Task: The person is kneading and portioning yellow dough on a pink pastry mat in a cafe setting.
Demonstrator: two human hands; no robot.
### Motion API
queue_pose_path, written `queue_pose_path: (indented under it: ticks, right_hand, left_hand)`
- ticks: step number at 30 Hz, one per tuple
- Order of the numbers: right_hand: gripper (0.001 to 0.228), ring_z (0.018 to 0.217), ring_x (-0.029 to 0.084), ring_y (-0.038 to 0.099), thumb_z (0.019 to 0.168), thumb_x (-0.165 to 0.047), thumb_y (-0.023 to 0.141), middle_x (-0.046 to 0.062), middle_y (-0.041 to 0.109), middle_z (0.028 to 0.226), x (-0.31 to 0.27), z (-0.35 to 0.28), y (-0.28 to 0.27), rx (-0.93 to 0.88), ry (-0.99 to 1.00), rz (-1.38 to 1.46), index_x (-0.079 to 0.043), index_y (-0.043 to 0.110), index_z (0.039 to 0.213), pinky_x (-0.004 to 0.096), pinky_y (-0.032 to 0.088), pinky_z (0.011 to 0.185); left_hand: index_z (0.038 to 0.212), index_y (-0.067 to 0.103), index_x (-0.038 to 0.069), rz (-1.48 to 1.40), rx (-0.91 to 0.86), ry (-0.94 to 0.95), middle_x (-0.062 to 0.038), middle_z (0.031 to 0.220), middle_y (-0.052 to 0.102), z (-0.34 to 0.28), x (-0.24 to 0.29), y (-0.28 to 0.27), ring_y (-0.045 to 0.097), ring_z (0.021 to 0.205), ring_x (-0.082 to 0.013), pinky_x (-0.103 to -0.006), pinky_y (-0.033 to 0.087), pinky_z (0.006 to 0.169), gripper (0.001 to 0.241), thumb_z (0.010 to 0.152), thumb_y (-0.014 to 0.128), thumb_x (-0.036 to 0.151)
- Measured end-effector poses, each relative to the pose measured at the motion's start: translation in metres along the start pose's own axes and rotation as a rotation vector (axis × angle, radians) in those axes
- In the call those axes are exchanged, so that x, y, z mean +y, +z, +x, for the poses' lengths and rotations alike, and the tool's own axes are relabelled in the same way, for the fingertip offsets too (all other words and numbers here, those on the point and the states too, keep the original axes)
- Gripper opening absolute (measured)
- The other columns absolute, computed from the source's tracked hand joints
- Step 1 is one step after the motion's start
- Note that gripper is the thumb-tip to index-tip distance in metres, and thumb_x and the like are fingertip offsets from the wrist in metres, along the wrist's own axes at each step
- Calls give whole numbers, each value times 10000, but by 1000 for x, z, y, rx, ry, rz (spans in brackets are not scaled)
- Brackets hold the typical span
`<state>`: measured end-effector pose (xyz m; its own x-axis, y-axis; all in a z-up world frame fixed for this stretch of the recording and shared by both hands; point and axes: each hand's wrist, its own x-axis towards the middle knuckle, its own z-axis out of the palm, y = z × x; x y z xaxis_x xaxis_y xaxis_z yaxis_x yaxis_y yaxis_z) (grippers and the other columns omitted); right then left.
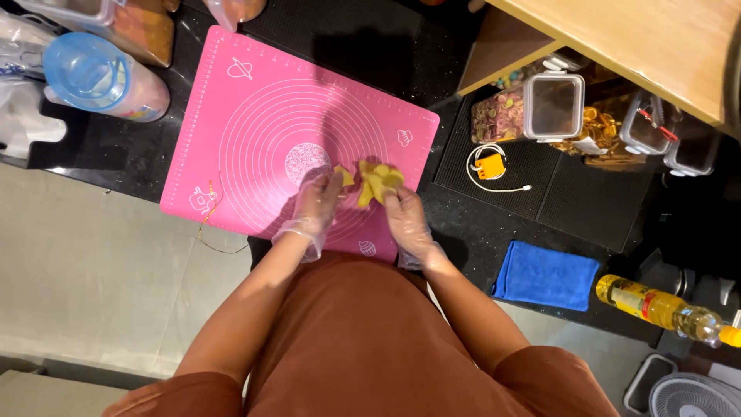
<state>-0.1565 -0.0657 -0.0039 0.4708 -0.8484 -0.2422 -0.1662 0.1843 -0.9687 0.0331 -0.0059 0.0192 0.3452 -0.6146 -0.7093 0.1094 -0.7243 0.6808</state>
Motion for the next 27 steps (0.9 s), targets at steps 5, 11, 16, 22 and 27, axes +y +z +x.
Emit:
queue_pose_path:
  ticks: [5,11,16,22,27]
  right_hand:
    - [192,743,213,683,1027,-117,583,163,707,841,-45,-16,8,-40,-73,-577,14,718,1064,347,539,694]
    - [239,707,174,655,1006,-110,543,92,702,821,-52,-14,17,0,-106,-376,13,690,1149,323,537,657]
    - [251,768,88,561,1051,-121,527,0,657,873,0,-2,-7,-114,33,27,12,708,1165,246,465,690]
    - [224,690,54,535,1021,-130,546,3,674,837,-43,2,-7,-117,160,288,2,695,1123,212,410,626]
    - [239,754,82,595,993,-146,539,44,672,865,-54,-6,-18,-36,245,300,31,660,1099,225,460,685]
  left_hand:
    - [1313,582,60,-323,-268,-42,-157,1219,689,5,-4,7,648,832,-141,-308,561,757,619,1026,430,587]
    - [1453,405,-11,-362,-382,155,-218,1262,611,-4,-12,13,631,948,-176,-342,570,809,616,961,717,191]
    - [1439,532,92,-301,-269,190,-102,1199,719,-9,6,15,712,899,-144,-286,629,820,519,944,675,157]
    - [1204,746,160,47,53,357,-68,1027,785,27,12,19,714,824,-140,-308,618,745,280,973,596,114]
    - [1094,799,147,236,149,472,-67,953,788,41,14,-2,697,764,-184,-360,608,685,275,1034,537,93]
